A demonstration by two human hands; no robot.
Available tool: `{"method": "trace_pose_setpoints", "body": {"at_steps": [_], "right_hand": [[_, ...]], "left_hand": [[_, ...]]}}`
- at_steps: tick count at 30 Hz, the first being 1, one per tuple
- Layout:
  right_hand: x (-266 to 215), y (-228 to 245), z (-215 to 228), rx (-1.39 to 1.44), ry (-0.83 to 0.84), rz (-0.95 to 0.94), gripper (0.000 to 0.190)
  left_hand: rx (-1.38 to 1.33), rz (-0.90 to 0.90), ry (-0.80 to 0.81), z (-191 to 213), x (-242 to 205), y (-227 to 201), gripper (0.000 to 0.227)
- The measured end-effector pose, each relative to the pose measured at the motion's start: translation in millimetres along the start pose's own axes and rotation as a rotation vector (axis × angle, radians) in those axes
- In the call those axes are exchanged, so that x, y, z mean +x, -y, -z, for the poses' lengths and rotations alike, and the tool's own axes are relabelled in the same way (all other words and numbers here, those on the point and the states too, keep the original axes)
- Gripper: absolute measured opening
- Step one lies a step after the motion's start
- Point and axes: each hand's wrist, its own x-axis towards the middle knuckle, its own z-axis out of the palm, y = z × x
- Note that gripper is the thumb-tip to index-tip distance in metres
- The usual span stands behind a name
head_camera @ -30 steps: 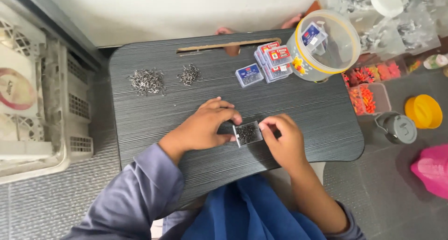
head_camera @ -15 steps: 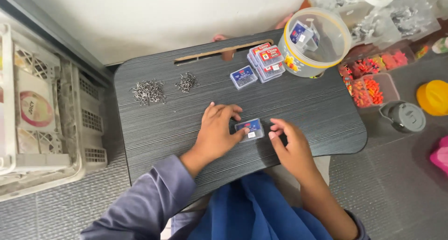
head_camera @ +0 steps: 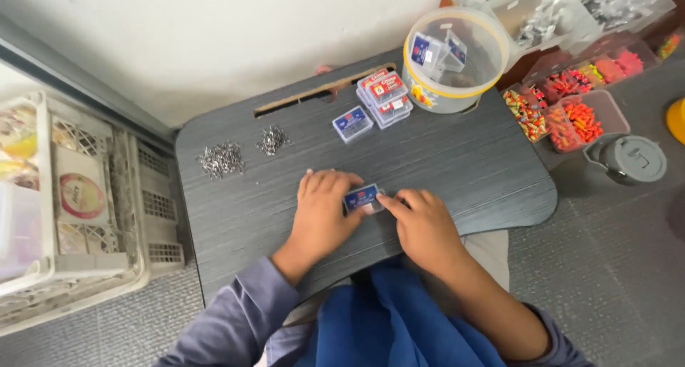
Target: The person sits at a table and sorts small metal clips from a pile into a small plastic container. They repeatedly pick up clips and place them into the container, occasionally adjusting the pile or the container. The task continues throughout the clip with no visible final state shown.
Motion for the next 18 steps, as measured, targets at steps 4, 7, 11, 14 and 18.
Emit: {"method": "trace_pose_setpoints", "body": {"at_steps": [4,7,11,14,18], "right_hand": [[1,-17,12,0.302,-0.103,0.017,0.039],[-6,-33,7,0.413,-0.217,-0.039,0.039],[-8,-37,10,0.522,-0.310,-0.024,0.042],[-9,-35,13,0.538,-0.308,-0.004,0.041],[-12,-38,8,0.529,-0.340,0.006,0.039]], "left_hand": [[0.161,-0.042,0.091,-9,0,-12,0.056],[0.168,-0.034,0.077,-2,11,-18,0.058],[0.242,-0.105,-0.296,14,52,-11,0.051],[0.271,0.019,-0.313,17,87,-3,0.053],[0.171,0.205,-0.102,12,122,7,0.061]]}}
